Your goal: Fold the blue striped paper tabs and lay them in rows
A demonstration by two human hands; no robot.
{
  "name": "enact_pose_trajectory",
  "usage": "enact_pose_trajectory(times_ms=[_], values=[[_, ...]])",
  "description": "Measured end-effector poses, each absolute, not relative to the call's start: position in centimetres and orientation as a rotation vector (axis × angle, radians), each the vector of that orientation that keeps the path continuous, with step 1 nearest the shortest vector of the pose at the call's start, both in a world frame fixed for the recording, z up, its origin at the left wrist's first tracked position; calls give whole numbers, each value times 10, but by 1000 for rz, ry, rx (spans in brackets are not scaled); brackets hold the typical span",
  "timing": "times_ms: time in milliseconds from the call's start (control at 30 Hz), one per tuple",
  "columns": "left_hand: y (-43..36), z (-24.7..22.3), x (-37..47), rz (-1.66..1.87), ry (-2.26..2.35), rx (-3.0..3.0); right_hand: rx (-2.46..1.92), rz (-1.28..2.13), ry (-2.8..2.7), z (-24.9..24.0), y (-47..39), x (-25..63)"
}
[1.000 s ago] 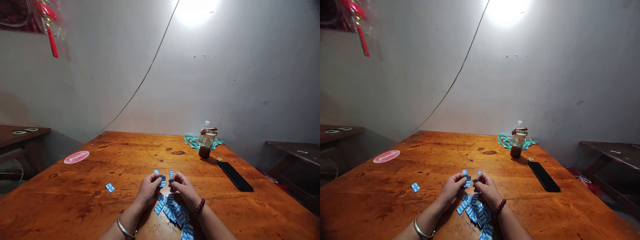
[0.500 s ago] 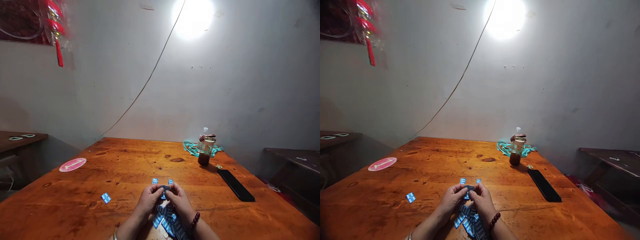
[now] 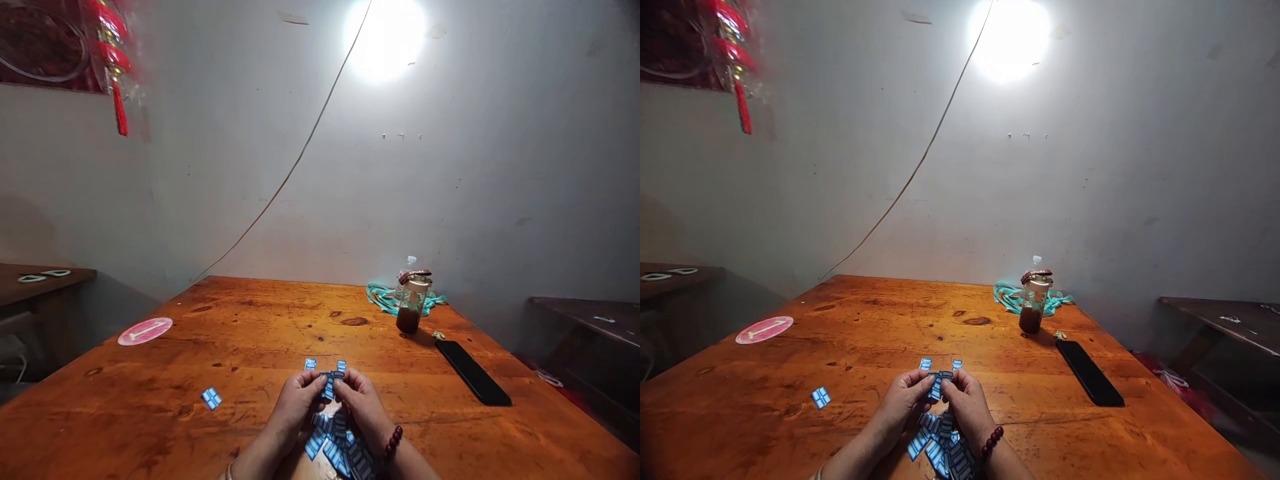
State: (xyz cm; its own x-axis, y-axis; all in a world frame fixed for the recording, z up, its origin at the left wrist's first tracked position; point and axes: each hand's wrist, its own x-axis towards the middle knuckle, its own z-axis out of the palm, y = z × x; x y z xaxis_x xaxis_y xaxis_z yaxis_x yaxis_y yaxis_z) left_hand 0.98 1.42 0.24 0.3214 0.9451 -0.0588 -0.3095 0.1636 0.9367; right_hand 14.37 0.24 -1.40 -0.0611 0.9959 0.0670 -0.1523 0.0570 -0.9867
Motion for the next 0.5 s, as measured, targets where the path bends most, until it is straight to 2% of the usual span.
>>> enact_pose_trajectory(times_ms=[233, 500], values=[[14, 0, 11, 992, 787, 950, -1000, 1245, -1158, -16, 2, 144], [13, 3, 14, 1014, 698, 872, -888, 1430, -1160, -21, 1, 135]])
